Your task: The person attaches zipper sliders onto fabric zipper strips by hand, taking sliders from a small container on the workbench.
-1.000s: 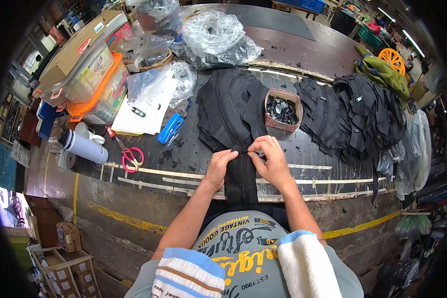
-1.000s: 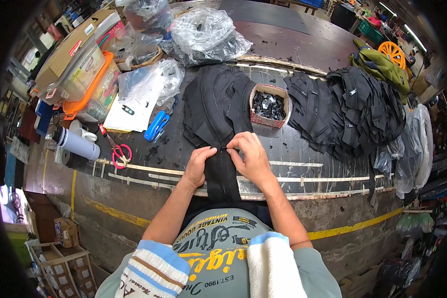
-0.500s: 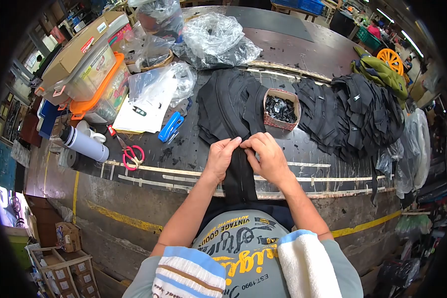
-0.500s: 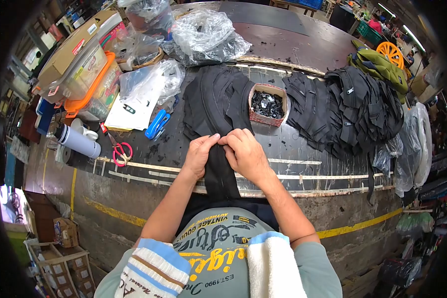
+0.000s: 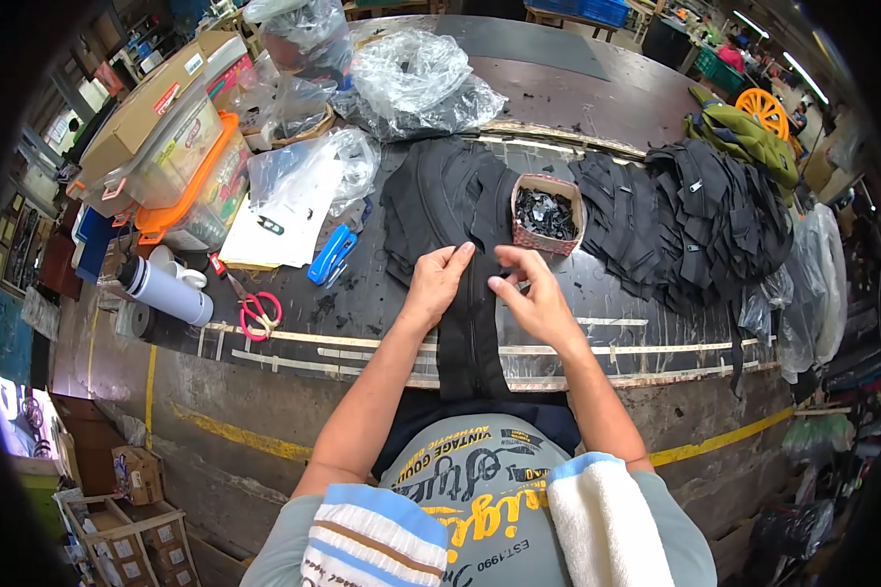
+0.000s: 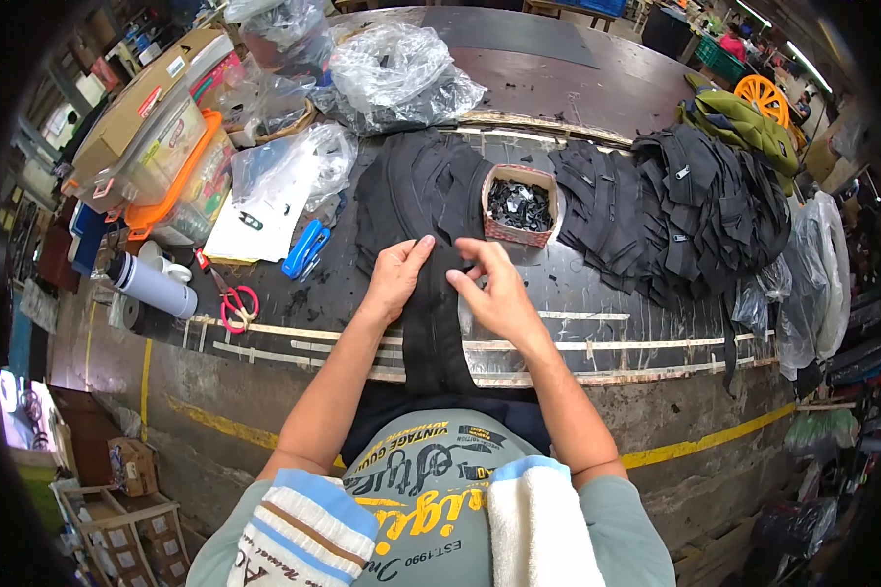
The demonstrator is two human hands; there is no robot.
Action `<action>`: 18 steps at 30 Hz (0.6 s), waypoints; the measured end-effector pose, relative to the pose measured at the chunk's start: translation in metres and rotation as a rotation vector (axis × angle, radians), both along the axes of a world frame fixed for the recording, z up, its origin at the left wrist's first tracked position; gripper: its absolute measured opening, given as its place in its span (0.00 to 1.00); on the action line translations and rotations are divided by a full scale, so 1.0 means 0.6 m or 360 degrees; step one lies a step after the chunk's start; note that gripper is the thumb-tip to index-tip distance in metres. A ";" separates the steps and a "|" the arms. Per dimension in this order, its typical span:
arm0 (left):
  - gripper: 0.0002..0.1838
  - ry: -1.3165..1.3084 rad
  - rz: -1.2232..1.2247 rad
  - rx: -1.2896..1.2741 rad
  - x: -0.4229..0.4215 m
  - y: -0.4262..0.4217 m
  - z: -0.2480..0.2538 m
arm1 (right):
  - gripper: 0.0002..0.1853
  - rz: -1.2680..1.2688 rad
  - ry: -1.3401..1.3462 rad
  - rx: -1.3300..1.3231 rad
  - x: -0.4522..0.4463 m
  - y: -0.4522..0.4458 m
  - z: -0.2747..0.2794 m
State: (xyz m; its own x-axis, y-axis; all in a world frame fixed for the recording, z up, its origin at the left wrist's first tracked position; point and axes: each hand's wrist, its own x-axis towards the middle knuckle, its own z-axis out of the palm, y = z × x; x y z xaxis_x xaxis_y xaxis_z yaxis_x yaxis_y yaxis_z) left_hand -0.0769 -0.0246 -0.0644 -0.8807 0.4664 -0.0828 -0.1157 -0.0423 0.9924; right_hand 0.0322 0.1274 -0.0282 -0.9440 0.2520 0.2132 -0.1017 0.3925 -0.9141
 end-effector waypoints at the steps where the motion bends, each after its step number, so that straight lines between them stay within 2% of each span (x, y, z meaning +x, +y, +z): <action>1: 0.22 0.0060 -0.0041 -0.0025 0.002 0.006 0.008 | 0.04 -0.0195 0.0003 -0.0152 -0.003 0.005 0.003; 2: 0.19 0.0163 -0.0051 -0.0018 0.009 0.008 0.020 | 0.04 -0.0215 0.0016 -0.0142 -0.006 0.008 0.004; 4: 0.18 0.0285 -0.0114 0.0029 0.022 0.015 0.031 | 0.05 -0.0010 -0.0136 -0.0361 -0.011 0.022 0.004; 6: 0.17 0.0080 -0.0194 0.0335 0.025 0.008 0.028 | 0.06 0.0190 -0.0279 -0.0566 -0.013 0.051 0.009; 8: 0.19 -0.0355 -0.0235 0.0461 0.045 -0.012 0.042 | 0.08 -0.0001 -0.0051 -0.0565 -0.021 0.080 0.023; 9: 0.19 -0.0340 -0.0255 0.0468 0.055 -0.022 0.043 | 0.09 -0.0134 -0.0139 -0.0374 -0.011 0.105 0.071; 11: 0.19 -0.0230 -0.0069 0.0488 0.071 -0.042 0.040 | 0.13 -0.0497 0.0200 -0.0542 -0.013 0.174 0.104; 13: 0.19 -0.0158 -0.0050 0.0439 0.070 -0.063 0.031 | 0.18 -0.0942 0.0517 -0.0635 -0.014 0.260 0.120; 14: 0.19 -0.0093 -0.0020 0.0391 0.068 -0.074 0.026 | 0.21 -0.0971 0.0734 -0.0811 -0.018 0.314 0.111; 16: 0.18 0.0040 0.0054 0.0298 0.062 -0.088 0.017 | 0.19 -0.1333 0.0727 -0.0791 -0.003 0.388 0.090; 18: 0.18 0.0118 0.0086 0.0267 0.049 -0.087 0.018 | 0.22 -0.1436 0.0651 -0.0668 0.012 0.477 0.007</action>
